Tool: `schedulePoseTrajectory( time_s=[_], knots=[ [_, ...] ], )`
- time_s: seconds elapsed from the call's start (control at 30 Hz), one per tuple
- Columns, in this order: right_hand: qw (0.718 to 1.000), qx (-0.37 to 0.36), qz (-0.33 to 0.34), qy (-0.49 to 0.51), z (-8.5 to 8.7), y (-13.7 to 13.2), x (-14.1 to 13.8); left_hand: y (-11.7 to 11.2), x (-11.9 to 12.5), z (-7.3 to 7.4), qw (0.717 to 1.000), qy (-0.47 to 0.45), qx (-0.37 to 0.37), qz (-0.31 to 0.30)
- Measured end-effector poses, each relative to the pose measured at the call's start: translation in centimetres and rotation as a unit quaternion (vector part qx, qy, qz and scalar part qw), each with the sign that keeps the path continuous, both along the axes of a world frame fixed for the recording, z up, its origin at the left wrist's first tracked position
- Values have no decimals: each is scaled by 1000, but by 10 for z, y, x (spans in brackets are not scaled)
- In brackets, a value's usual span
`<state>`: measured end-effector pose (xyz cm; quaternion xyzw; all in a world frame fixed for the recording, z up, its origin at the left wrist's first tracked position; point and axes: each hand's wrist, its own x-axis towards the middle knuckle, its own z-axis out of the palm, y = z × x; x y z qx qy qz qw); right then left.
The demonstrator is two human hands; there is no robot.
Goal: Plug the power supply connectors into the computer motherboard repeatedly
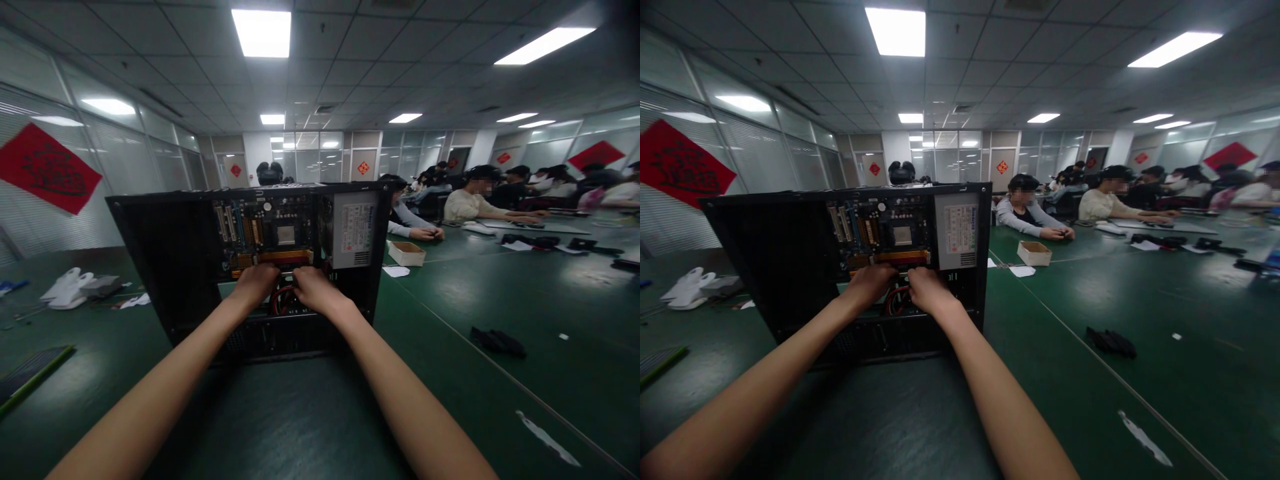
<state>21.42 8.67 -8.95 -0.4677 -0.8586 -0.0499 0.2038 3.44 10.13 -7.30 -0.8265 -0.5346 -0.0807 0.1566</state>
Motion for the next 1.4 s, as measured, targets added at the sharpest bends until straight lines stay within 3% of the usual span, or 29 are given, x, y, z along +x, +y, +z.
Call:
schedulePoseTrajectory(
  time_s=[0.4,0.5,0.7,0.93,1.4],
  knots=[
    [998,21,22,-57,4,-1,1,1,-3,0,1000,-10,11,14],
    [993,47,18,-105,9,4,1,0,-4,0,1000,-22,16,10],
    [979,96,74,-163,10,24,-4,-1,-4,1,1000,-22,8,10],
    [978,93,-7,-186,2,31,-8,2,-6,-3,1000,-15,23,-14],
    [973,93,-8,-210,5,28,-11,-4,-2,0,1000,-21,10,1]
  ],
)
